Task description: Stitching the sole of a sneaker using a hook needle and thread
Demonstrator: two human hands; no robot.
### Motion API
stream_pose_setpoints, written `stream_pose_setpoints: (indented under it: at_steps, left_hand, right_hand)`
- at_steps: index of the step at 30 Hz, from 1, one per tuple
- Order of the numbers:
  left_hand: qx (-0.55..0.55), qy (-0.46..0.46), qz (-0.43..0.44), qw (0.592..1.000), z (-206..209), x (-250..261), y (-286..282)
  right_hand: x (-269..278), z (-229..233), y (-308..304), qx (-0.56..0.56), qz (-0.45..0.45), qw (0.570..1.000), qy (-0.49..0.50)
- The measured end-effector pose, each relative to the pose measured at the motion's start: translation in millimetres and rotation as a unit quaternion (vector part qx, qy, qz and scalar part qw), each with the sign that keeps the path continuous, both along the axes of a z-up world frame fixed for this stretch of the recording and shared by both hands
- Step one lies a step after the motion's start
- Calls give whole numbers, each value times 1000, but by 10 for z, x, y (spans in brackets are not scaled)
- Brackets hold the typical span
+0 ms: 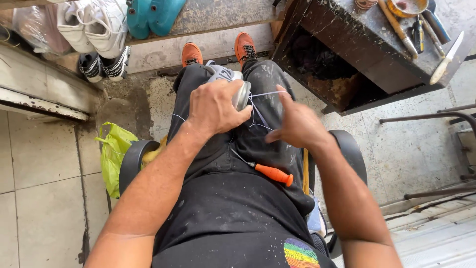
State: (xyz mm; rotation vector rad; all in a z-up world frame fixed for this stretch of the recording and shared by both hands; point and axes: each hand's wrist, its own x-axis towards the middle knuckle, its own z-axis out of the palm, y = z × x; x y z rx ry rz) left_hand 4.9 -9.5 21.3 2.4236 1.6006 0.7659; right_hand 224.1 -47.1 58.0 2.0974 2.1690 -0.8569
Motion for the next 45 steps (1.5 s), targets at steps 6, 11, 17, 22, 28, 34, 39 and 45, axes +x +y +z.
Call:
stream_pose_setpoints:
  at_steps: [6,11,17,22,28,34,39,45]
  left_hand:
    - [-43,-12,-63,997,177,-176,45]
    - [-85,-233,-157,956,-89,-527,66]
    - [-230,-717,39,656,-755,-1226,212]
    - [-153,-662,368,635,-454,-1999,140]
    - [13,-666,486,565,-616,-3390,-283]
    - [66,-581,601,545,-563,-3898,-892]
    - [75,-543,633,547,-546,-4062,-1297]
    - [92,-475,645,592,-533,-4286,-1633]
  right_hand:
    - [-97,-659,7,2,-78,956,282]
    - [562,-114,-485,154,-195,860,446]
    - [1239,254,-1013,196,-234,728,614]
    - [1352,257,-1109,184,-40,700,689]
    - [1106,194,-990,152,100,646,742]
    - [814,551,-968,166,111,704,681]
    - [660,680,-990,164,124,742,638]
    - [591,644,-914,143,113,775,605]
